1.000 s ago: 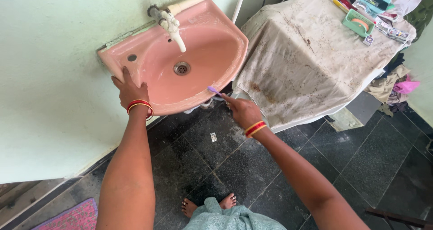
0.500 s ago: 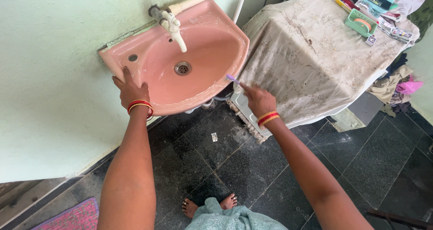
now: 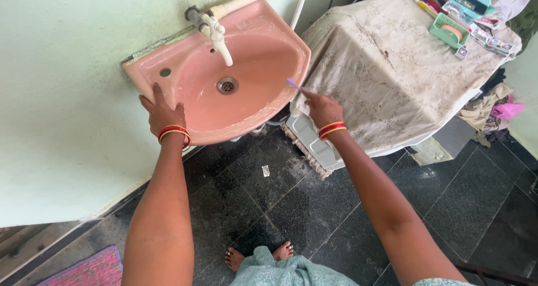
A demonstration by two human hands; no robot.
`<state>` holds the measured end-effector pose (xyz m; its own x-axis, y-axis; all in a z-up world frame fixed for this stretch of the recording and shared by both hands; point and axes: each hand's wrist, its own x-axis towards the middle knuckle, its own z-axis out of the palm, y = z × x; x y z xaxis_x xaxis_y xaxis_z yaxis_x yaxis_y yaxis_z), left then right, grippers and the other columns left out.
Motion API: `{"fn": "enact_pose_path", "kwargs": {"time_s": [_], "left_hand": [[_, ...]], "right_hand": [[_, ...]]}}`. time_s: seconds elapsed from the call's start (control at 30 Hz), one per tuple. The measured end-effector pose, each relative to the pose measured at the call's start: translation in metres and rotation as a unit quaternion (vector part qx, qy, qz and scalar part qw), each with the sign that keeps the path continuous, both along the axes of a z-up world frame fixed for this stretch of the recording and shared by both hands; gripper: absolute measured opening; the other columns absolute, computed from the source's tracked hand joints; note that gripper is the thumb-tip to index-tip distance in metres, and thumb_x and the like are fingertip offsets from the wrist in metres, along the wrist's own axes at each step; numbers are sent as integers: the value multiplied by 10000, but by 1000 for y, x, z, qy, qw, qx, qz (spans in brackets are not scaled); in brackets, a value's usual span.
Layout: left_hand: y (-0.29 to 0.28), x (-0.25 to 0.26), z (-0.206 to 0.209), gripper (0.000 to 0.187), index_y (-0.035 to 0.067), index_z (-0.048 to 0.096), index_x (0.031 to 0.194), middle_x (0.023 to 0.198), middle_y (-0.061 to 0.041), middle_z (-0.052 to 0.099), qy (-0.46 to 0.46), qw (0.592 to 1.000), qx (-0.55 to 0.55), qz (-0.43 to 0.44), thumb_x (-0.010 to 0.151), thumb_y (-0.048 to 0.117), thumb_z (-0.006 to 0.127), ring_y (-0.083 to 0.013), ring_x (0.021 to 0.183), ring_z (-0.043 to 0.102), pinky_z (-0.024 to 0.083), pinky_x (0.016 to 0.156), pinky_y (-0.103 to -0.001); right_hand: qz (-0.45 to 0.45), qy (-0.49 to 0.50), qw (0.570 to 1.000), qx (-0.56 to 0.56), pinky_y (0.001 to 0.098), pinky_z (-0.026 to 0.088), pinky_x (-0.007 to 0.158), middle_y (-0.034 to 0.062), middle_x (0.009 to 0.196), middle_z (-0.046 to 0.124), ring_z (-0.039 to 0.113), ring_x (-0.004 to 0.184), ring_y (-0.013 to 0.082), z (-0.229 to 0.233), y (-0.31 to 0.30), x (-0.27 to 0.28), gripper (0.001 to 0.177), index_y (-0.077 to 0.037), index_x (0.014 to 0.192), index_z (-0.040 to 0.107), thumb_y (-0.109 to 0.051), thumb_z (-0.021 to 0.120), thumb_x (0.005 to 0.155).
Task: The person scrubs the inside of a pink wall-mounted sink using a toothbrush. They repeatedly turn the tap on and off to rinse the sink and the brush, focusing on the basin and the area around the drain.
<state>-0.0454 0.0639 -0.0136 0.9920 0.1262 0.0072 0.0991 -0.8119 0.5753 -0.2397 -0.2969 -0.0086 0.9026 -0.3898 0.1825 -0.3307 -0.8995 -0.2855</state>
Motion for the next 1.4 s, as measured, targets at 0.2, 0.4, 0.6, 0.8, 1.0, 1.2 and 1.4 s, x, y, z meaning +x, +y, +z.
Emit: {"fn": "enact_pose_path", "kwargs": {"time_s": [0.2, 0.4, 0.6, 0.8, 1.0, 1.2, 1.4], "left_hand": [[0, 2, 0, 855, 325, 368, 1585, 1662, -198, 196, 0, 1000, 11, 0, 855, 265, 809, -420, 1111, 674, 590, 879, -492], [0, 0, 2, 846, 327, 362, 1592, 1672, -192, 189, 4, 1000, 7, -2, 870, 273, 799, -421, 1104, 677, 585, 894, -491], [0, 0, 5, 853, 326, 337, 1595, 1680, -190, 162, 13, 1000, 3, -3, 875, 286, 793, -409, 1099, 682, 587, 897, -484], [0, 1, 4, 844, 335, 324, 1597, 1683, -192, 157, 22, 1000, 4, -2, 889, 279, 779, -402, 1074, 693, 605, 874, -468], [0, 2, 2, 857, 339, 325, 1583, 1678, -181, 161, 12, 1000, 0, 0, 868, 273, 793, -403, 1066, 691, 602, 864, -478], [1, 1, 1, 851, 342, 326, 1583, 1676, -183, 171, 13, 1000, -6, 0, 872, 264, 787, -406, 1051, 695, 604, 855, -482], [1, 1, 0, 860, 336, 327, 1578, 1672, -190, 174, 6, 1000, -3, -2, 860, 268, 794, -411, 1050, 695, 603, 854, -488]], "right_hand": [[-5, 42, 999, -32, 336, 565, 515, 49, 823, 740, 676, 628, 197, 13, 2, -22, 379, -329, 1431, 611, -215, 522, 1080], [-43, 11, 996, -80, 438, 572, 632, 106, 944, 760, 719, 763, 288, 20, -51, 31, 394, -346, 1346, 696, -217, 600, 986], [-12, -16, 998, -67, 411, 559, 566, 96, 935, 772, 708, 680, 259, 16, -46, 35, 400, -327, 1362, 678, -201, 580, 995], [31, 37, 996, -70, 240, 372, 320, 67, 728, 720, 475, 390, 117, 7, 49, -27, 375, -275, 1433, 605, -189, 490, 1087], [64, 21, 998, -5, 272, 449, 309, 92, 825, 749, 544, 432, 123, -6, 163, -45, 509, -297, 1500, 542, -124, 508, 1021], [89, 31, 983, 156, 279, 440, 345, 59, 871, 768, 559, 450, 118, -3, 227, -23, 434, -290, 1433, 572, -143, 537, 1026], [88, 84, 983, 136, 316, 431, 432, 58, 789, 756, 547, 508, 134, 29, 228, 17, 414, -273, 1445, 575, -200, 529, 1040]]}}
